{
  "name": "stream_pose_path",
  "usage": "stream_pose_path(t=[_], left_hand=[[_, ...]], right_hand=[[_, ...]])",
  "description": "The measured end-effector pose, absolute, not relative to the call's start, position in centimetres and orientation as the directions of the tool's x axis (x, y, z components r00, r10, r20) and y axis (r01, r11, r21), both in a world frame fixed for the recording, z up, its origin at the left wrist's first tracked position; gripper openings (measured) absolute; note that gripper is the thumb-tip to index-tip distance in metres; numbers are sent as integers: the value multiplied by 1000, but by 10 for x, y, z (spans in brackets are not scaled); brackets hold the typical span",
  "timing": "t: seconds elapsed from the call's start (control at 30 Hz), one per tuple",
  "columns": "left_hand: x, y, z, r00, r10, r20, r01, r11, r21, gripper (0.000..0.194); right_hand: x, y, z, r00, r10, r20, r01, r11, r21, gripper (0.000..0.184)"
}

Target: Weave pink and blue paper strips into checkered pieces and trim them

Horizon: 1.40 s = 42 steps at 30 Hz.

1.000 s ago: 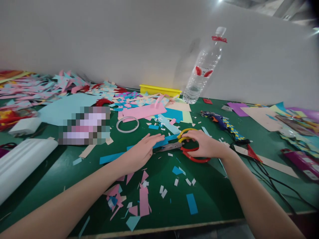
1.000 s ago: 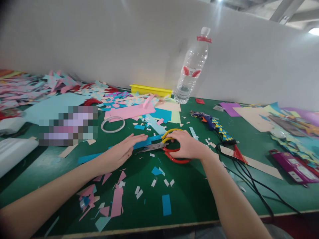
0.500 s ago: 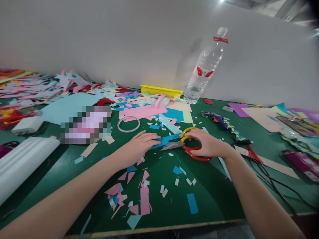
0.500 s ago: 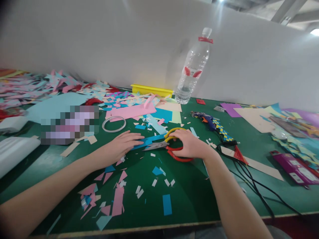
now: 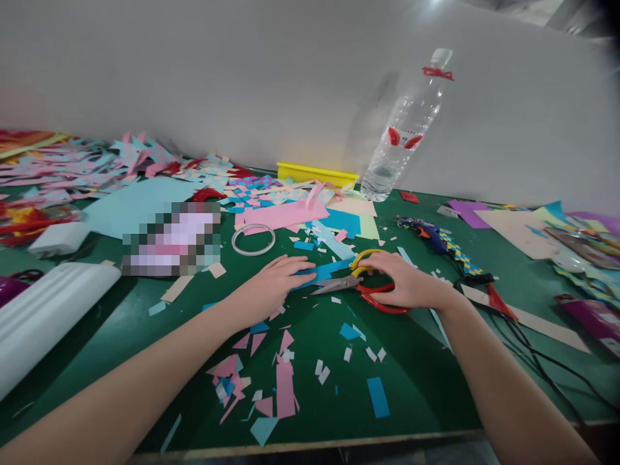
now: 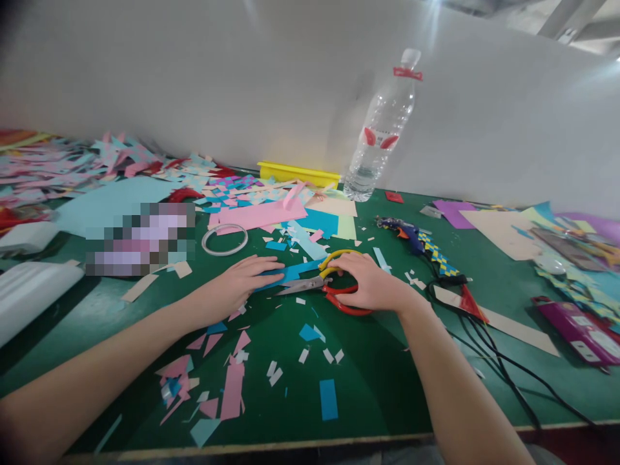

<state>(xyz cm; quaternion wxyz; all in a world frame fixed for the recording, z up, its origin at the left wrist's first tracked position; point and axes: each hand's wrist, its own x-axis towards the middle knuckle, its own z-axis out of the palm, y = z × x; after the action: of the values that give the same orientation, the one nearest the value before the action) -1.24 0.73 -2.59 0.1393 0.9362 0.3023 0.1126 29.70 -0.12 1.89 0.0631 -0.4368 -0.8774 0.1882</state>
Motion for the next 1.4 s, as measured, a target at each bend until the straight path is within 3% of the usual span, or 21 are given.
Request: stream_pose_path(t=[1.0,1.2,1.4], left_hand=[[-14,13,-38,777,606,169,530,-775,345,64],[-11,12,-34,786,606,123,552,-776,305,66],[-6,4,-23,694,668,268,599,-743,299,62]], right_hand=[[280,-4,16,-616,783,-85,754,555,-351,43],[282,-4,19,-627,776,-73,744,569,-350,42],[285,-5,22,-610,788,-80,760,554,-341,44]])
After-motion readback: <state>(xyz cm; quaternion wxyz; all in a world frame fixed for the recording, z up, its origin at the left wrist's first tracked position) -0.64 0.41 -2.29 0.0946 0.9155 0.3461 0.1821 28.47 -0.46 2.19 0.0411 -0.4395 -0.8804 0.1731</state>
